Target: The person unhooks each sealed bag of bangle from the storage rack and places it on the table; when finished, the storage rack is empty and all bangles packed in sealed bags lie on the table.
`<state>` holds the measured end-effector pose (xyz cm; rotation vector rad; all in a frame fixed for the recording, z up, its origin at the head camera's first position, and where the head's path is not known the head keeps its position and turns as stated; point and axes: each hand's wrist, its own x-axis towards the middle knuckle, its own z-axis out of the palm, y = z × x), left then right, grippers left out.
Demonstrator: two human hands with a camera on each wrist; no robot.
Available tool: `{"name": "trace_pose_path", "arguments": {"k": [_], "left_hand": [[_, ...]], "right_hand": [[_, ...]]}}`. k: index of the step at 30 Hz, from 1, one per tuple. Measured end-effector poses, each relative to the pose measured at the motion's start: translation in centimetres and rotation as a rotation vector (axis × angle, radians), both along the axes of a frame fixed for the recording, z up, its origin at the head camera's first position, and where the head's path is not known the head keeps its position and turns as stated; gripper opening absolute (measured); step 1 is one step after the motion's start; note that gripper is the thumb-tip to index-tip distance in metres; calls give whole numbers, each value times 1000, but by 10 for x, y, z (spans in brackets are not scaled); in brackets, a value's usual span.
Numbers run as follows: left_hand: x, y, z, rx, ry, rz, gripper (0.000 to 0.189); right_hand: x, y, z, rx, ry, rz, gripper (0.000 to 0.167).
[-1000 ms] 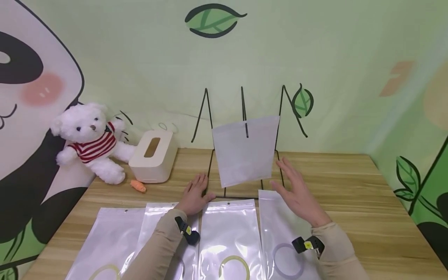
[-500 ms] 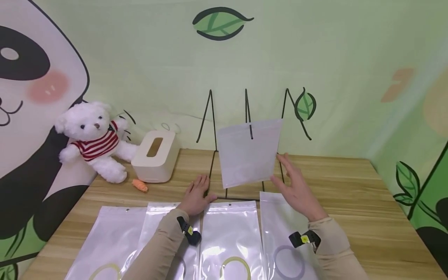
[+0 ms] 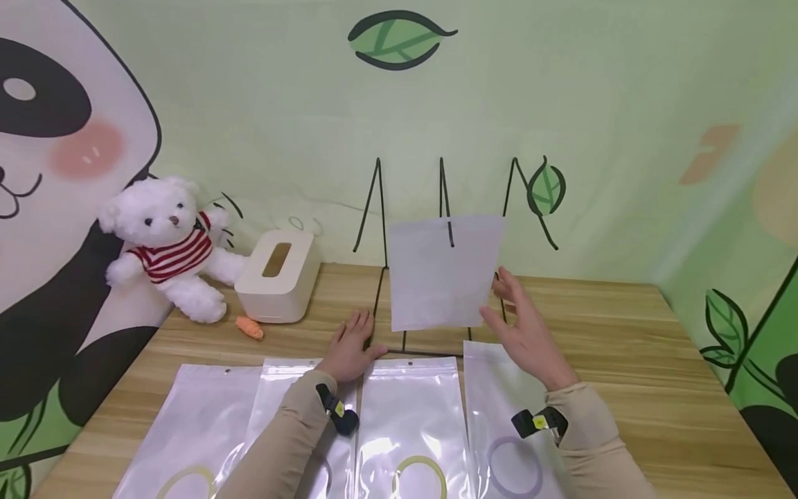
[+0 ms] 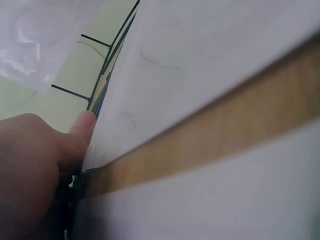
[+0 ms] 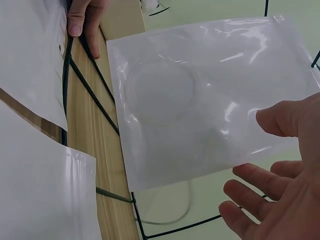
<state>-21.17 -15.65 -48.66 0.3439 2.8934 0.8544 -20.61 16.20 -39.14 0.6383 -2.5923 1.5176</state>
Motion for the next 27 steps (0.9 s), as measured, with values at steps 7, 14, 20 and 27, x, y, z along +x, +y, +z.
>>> {"name": "trace_pose_path", "arguments": {"k": [7,14,20,27], "left_hand": [[0,1,2,-5,-4,-1,75],[1,1,3,-3,-12,1,74],[0,1,2,-3,-15,6,74],[1,1,1,-10,-6,3,74]], "right_hand": [[1,-2,0,-61,81,-49,42],[3,-5,2,-44,140,-131,26],[3,-9,4,-49,204,-174,20],[6,-10,3,-83,203,-262,22]]}}
